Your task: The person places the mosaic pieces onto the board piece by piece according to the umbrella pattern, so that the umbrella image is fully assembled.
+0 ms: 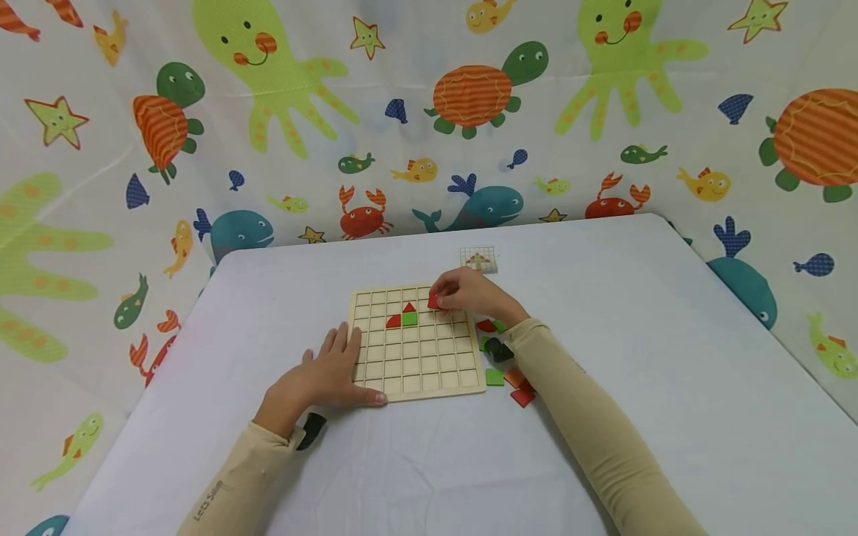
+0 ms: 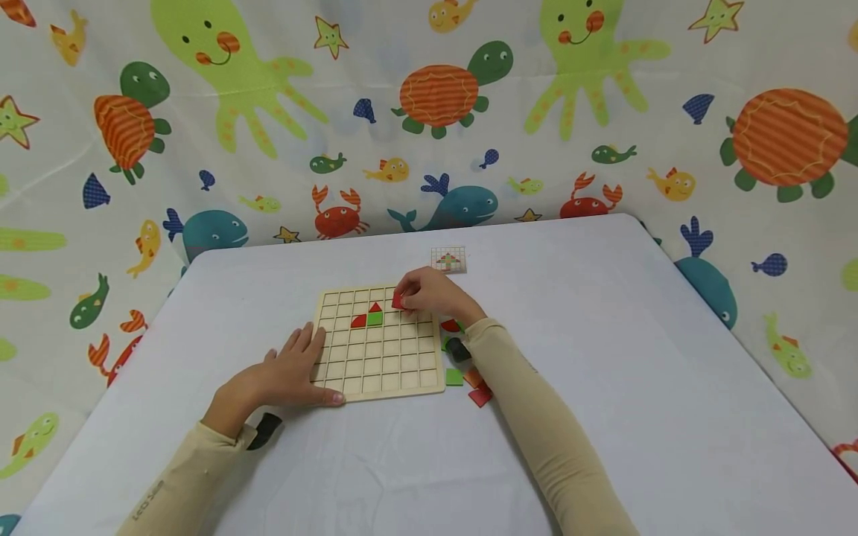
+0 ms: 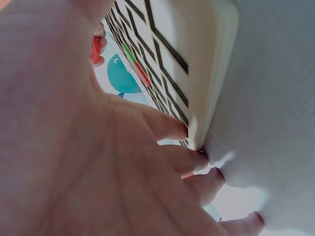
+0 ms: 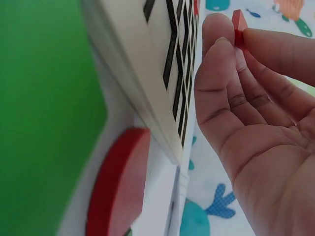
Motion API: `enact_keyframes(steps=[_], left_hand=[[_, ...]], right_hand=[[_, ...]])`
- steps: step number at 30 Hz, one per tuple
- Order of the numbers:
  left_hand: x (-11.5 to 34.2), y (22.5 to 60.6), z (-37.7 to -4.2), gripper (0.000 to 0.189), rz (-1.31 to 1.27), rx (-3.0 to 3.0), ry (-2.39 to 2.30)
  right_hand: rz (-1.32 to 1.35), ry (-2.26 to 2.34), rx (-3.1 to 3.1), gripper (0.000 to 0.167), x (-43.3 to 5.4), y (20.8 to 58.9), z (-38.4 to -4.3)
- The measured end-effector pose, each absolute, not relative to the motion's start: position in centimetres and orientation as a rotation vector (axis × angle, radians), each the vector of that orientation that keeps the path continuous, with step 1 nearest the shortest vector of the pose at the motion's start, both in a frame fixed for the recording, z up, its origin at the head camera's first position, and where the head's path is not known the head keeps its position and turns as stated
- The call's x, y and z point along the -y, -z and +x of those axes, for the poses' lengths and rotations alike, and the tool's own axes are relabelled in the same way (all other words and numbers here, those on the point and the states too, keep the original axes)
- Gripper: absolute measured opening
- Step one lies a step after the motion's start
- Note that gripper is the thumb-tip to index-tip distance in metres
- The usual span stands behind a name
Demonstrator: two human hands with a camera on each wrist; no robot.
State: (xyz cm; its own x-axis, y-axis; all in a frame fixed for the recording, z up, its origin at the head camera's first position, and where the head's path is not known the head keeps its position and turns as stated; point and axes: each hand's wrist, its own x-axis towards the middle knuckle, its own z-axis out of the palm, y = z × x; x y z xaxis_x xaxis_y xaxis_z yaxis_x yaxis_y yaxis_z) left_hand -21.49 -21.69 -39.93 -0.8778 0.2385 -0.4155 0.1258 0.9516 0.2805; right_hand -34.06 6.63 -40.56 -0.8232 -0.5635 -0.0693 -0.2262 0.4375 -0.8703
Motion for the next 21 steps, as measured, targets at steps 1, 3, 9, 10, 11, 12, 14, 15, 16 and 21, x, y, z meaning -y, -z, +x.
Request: enact_keyframes(steps=[1,3,9,10,11,12,14,15,16,21], left_hand=[[21.7,39.9,-21.5,0.138,0.260,-2.645,-0.341],[21.6,39.9,-21.4,0.138,0.259,-2.643,-0.341],[21.4,39.8,-21.2,0.138,0.253,-2.644,-0.345],[21.3,39.8,-21.1,0.138,0.251,-2.645,-0.345],[21.2,39.8,-20.9,0.138,0.249,-2.644,-0.346],[21.1,39.8,-20.8,0.139,0.246,-2.644,-0.348],[21.0,39.9,-20.6,0.139,0.240,-2.646,-0.348],[20.9,39.9,-20.5,0.139,0.237,-2.646,-0.349],[20.8,39.9,-20.4,0.139,0.235,-2.648,-0.347],[20.4,39.9,-19.7,0.139,0.226,-2.653,-0.343]], right_hand=[[-0.679,1.324,-2.343,0.021,-6.5,40.6,-34.0],[-0.694,1.290,-2.345,0.020,-6.3,40.7,-34.0],[-0.740,1.222,-2.363,0.015,-5.9,40.7,-33.6],[-0.744,1.214,-2.367,0.014,-5.9,40.7,-33.4],[-0.749,1.202,-2.377,0.013,-5.8,40.8,-33.3],[-0.753,1.190,-2.386,0.012,-5.8,40.8,-33.2],[-0.756,1.172,-2.406,0.011,-5.8,40.8,-32.9],[-0.757,1.163,-2.417,0.010,-5.8,40.8,-32.8],[-0.758,1.154,-2.428,0.010,-5.8,40.8,-32.7],[-0.750,1.145,-2.433,0.009,-5.9,40.7,-32.2]])
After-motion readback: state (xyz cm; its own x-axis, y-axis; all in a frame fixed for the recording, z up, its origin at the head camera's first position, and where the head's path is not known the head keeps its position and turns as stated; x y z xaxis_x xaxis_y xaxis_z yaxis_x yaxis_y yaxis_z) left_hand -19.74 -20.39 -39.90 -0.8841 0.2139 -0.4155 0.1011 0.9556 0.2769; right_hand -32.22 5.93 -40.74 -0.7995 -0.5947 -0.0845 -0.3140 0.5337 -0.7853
